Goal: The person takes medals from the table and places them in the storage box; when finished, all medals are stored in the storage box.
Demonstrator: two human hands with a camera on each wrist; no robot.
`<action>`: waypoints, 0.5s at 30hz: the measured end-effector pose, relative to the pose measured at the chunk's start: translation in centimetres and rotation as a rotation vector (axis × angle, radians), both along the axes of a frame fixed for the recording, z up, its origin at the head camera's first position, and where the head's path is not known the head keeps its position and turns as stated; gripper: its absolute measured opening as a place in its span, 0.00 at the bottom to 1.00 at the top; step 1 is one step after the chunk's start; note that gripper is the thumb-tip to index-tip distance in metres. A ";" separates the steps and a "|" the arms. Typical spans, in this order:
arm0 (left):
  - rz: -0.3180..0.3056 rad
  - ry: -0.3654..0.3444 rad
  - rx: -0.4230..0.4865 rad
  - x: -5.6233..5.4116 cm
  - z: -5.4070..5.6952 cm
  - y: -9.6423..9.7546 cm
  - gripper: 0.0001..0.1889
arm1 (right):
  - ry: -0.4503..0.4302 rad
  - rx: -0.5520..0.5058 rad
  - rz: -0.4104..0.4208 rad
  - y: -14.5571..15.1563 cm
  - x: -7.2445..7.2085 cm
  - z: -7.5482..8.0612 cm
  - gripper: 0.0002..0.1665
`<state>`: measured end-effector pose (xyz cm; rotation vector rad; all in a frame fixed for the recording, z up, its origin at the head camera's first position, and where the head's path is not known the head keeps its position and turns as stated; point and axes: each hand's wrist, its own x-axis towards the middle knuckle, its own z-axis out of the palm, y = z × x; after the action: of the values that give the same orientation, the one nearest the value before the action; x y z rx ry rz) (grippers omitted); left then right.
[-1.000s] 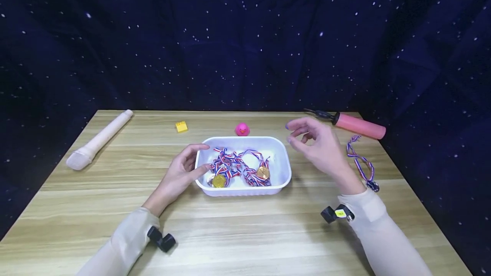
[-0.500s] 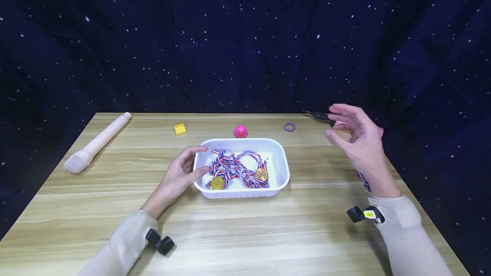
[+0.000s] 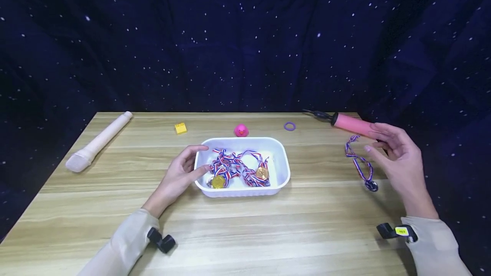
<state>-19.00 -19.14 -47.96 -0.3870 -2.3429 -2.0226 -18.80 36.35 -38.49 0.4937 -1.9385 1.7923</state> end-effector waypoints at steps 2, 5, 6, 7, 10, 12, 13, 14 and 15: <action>0.000 0.000 0.003 -0.1 0.0 0.0 0.30 | -0.029 0.013 -0.022 0.7 0.4 -0.9 0.39; 0.002 -0.003 0.006 -0.2 -0.1 0.1 0.30 | -0.082 0.042 -0.047 1.7 1.1 -2.2 0.38; 0.003 -0.005 0.007 -0.2 -0.1 0.1 0.30 | -0.099 0.058 -0.051 2.0 1.3 -2.7 0.38; 0.003 -0.006 0.009 -0.2 -0.1 0.2 0.30 | -0.112 0.075 -0.057 2.2 1.5 -3.0 0.38; 0.002 -0.006 0.018 -0.2 -0.1 0.2 0.31 | -0.146 0.109 -0.051 2.9 2.0 -4.0 0.36; 0.002 -0.007 0.023 -0.1 0.0 0.3 0.31 | -0.168 0.122 -0.037 3.3 2.2 -4.5 0.36; 0.003 -0.007 0.024 -0.1 0.1 0.3 0.31 | -0.177 0.121 -0.027 3.5 2.3 -4.8 0.35; 0.004 -0.006 0.024 -0.1 0.1 0.3 0.31 | -0.188 0.125 -0.022 3.7 2.4 -5.0 0.35; 0.007 -0.007 0.023 -0.1 0.1 0.2 0.31 | -0.198 0.121 -0.013 3.9 2.5 -5.3 0.34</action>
<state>-19.08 -18.92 -47.86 -0.3711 -2.3195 -2.0498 -16.32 40.29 -43.77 0.3532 -2.1879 1.7818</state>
